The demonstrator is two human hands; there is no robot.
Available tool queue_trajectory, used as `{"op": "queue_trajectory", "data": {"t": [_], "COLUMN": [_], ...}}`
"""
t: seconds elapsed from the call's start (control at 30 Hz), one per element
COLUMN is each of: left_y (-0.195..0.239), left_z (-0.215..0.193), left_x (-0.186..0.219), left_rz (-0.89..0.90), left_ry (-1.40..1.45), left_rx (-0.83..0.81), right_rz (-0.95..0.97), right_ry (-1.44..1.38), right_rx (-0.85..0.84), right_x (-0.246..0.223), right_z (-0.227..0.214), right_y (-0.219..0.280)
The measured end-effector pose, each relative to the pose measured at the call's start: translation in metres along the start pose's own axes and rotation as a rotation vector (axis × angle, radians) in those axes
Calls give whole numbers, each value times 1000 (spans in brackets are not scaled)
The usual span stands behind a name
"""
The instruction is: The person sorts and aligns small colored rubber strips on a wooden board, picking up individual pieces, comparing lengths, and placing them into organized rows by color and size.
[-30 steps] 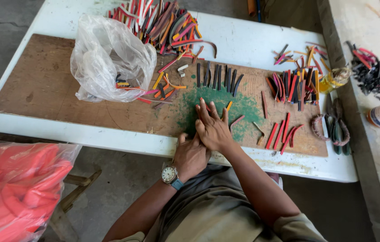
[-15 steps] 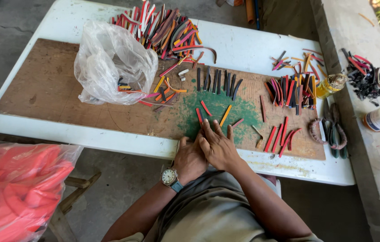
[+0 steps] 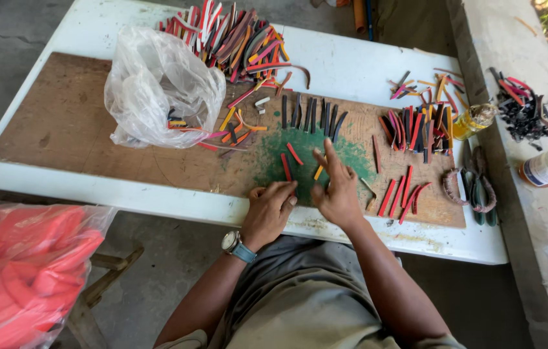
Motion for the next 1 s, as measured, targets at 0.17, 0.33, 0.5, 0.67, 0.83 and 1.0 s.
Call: {"op": "queue_trajectory", "data": {"t": [0.17, 0.33, 0.5, 0.67, 0.83, 1.0], "left_y": [7, -54, -102, -97, -93, -97], "left_z": [-2, -31, -6, -7, -7, -11], "left_x": [-8, -53, -71, -72, -68, -57], "left_rz": [29, -153, -300, -293, -262, -200], "left_ry": [25, -72, -364, -372, -377, -342], "left_rx": [92, 302, 111, 51, 37, 99], "right_rz": [-78, -137, -119, -170, -129, -200], "right_ry": [25, 357, 343, 371, 322, 380], "right_rx": [-146, -318, -352, -329, -297, -333], "right_x": [-11, -7, -18, -40, -37, -44], "right_z": [39, 77, 67, 51, 59, 53], "right_y": [7, -12, 19, 39, 18, 53]}}
Point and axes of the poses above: each hand's wrist, its own y-axis away from the middle knuckle, its own z-axis out of the palm, x = y × z, the point moved 10 cm from there along -y, towards the middle knuckle, and after that the axes turned 5 degrees about -z, right-handed, at the moved point
